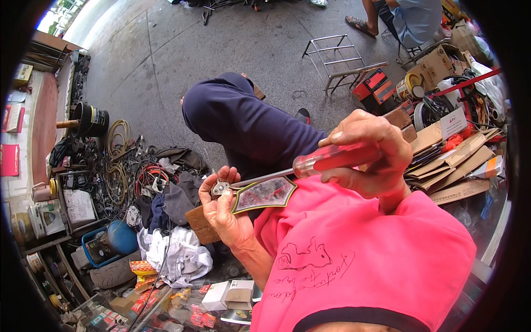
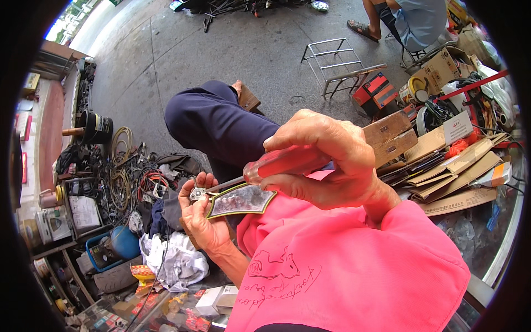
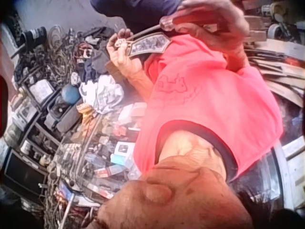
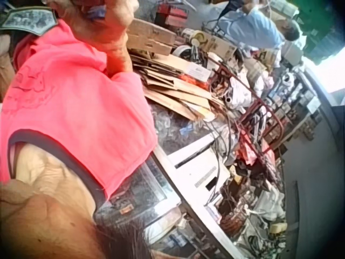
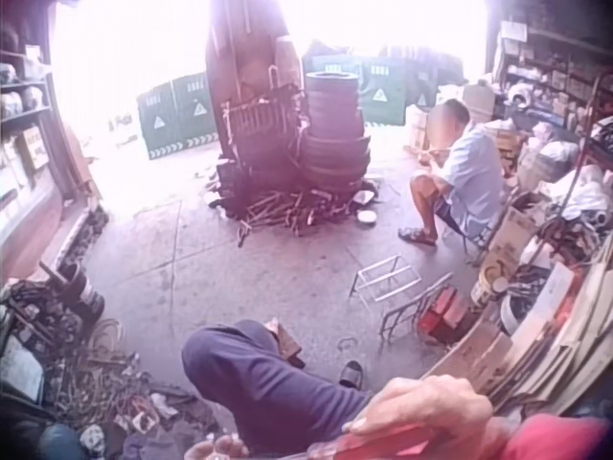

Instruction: The person sits on a low stool and uses a screwdriver to manipulate a small mechanical component held in their left hand. They repeatedly insert the screwdriver into the component and turn it, occasionally pausing to inspect the part. The task appears to be a repair or adjustment of a small device.

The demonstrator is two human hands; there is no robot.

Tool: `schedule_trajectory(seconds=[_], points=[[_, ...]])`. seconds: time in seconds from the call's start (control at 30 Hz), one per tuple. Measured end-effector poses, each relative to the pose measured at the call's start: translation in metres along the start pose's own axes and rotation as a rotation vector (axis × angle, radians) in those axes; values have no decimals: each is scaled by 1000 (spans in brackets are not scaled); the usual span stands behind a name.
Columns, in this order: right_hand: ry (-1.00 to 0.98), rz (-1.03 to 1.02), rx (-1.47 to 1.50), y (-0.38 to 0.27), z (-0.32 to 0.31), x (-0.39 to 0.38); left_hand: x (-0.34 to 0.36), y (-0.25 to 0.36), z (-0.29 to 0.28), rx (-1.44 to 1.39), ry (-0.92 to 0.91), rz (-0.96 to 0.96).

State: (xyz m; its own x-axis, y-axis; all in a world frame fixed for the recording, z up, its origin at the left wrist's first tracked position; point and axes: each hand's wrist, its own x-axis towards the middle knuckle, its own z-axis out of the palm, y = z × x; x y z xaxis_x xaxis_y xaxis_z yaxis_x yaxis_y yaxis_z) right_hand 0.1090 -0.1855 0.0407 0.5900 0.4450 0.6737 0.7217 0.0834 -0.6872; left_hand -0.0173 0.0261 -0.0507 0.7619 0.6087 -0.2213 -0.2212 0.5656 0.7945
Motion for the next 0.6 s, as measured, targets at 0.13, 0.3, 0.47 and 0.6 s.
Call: schedule_trajectory(seconds=[0.13,0.3,0.47,0.6], points=[[-10,-31,-7,5,2,-1,0,0,2,21,-2,-3],[-15,-48,4,13,7,2,-2,-1,3,15,6,-8],[-39,34,-43,17,6,0,0,-4,-6,-28,-27,-2],[-21,149,-44,20,4,-7,0,-4,-7,-35,-27,4]])
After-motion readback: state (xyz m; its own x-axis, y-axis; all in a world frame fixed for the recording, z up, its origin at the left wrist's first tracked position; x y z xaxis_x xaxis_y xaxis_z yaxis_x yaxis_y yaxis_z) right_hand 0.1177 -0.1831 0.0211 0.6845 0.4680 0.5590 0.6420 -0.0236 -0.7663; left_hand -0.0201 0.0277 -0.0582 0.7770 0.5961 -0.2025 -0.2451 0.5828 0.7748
